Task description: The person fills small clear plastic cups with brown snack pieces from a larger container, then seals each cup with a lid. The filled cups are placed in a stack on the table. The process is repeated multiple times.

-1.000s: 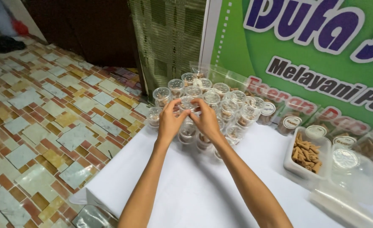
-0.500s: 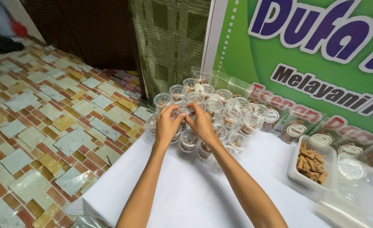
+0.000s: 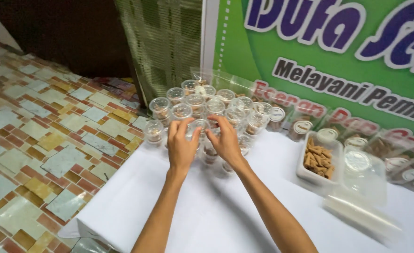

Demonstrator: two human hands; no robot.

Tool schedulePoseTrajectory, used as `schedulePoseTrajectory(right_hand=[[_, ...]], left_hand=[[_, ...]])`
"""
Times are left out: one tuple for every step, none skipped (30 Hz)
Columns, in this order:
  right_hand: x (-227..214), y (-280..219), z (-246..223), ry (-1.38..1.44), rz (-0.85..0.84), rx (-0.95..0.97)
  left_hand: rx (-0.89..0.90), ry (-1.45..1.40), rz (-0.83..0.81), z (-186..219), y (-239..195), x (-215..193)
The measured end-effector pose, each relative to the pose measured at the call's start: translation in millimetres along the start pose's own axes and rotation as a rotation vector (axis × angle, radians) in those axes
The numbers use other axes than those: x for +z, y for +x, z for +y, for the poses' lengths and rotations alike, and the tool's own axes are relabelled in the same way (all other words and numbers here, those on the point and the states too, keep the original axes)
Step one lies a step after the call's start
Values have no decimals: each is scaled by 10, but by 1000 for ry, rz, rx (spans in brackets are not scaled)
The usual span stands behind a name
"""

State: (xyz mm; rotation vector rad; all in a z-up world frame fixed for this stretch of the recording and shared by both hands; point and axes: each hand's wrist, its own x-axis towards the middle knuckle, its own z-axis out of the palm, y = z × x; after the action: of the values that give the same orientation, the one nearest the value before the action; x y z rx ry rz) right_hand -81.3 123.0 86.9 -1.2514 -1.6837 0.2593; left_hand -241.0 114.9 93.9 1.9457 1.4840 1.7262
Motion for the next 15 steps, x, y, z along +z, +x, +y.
schedulePoseTrajectory(right_hand=[[-169,-151,-39,-10,12,9],[-337,-304,-79,-15,49,32],[-521,-467,-113,-25,89,58],[-684,-622,-106,-40,104,68],[-849,-800,-103,-53,137,101],[-1011,-977,-102,-66,170,133],[-1160,-1159,-43,-82,189,152],[-1306,-1344,14,-94,190,226],[-1463,-1528,72,-109,195,300],[-1578,-1702,159,-128,218,319],[-1699,-1882,246,-140,229,384],[-1813,-2062,326,-152,242,450],[-1932,-2197,389,-169,259,465],[-2044,-2330,446,-187,270,525],[-2145,-2451,504,-201,277,582]], left_hand=[[7,-12,-12,128,-131,91],[61,-45,-22,258,-265,181],[115,-83,-35,400,-410,286],[122,-100,-48,548,-545,386],[152,-161,-96,701,-701,482],[181,-221,-143,853,-858,575],[188,-241,-165,964,-1012,682],[199,-283,-253,1074,-1169,786],[214,-330,-342,1194,-1326,903],[222,-354,-365,1273,-1466,1016],[229,-380,-452,1357,-1614,1131],[236,-405,-539,1439,-1761,1241],[242,-427,-558,1516,-1873,1339],[248,-453,-632,1590,-1981,1431],[252,-474,-702,1653,-2083,1516]])
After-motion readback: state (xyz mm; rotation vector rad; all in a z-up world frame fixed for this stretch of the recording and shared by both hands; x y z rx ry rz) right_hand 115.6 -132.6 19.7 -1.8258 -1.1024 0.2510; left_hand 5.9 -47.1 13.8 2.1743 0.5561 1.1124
